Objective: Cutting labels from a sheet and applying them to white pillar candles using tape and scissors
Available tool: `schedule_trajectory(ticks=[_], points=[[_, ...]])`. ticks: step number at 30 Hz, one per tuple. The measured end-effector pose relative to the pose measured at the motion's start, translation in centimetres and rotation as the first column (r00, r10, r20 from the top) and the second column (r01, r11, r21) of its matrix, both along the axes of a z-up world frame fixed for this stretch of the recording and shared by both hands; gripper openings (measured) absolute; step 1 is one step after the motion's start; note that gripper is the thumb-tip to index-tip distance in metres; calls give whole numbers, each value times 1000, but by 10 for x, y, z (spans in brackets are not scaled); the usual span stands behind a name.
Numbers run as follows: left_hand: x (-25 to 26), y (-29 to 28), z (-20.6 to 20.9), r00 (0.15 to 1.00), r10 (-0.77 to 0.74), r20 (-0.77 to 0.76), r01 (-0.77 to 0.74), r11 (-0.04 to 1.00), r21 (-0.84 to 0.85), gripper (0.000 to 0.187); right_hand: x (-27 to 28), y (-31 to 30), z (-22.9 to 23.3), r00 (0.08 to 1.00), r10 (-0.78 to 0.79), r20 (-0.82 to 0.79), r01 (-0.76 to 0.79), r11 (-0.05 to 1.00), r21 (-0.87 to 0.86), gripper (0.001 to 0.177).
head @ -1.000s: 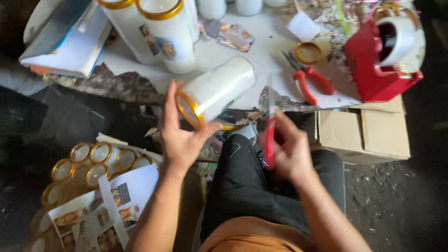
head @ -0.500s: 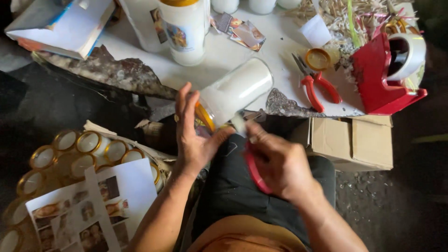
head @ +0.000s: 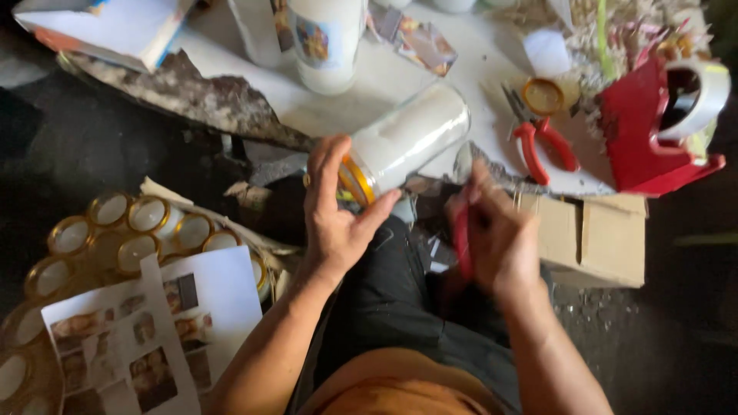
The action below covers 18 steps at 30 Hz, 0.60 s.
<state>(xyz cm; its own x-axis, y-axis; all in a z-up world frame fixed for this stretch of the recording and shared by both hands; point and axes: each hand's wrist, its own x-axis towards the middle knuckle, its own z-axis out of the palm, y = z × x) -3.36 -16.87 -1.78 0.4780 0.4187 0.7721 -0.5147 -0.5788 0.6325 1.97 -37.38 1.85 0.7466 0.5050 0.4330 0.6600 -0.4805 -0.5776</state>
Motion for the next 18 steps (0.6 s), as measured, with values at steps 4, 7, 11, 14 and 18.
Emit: schedule_trajectory(ticks=[4, 7, 11, 14, 18], points=[[-1, -3, -4, 1000, -1, 13, 1, 1000, 5, 74, -6, -2, -40, 999, 24, -48, -24, 1000, 3, 59], [-14, -9, -1, 999, 35, -31, -32, 995, 96, 70, 46, -59, -116, 688, 66, 723, 625, 453, -636, 64], [-19, -16, 0, 983, -41, -182, 9, 985, -171, 97, 4, -57, -96, 847, -175, 502, 479, 661, -578, 61], [-12, -14, 7, 981, -37, -191, 15, 993, -116, 90, 0, -52, -75, 915, -326, 237, 399, 808, -434, 58], [-21, -12, 13, 975, -105, -195, 86, 990, -108, 108, 43, -44, -31, 905, -348, -245, 327, 937, -121, 56]])
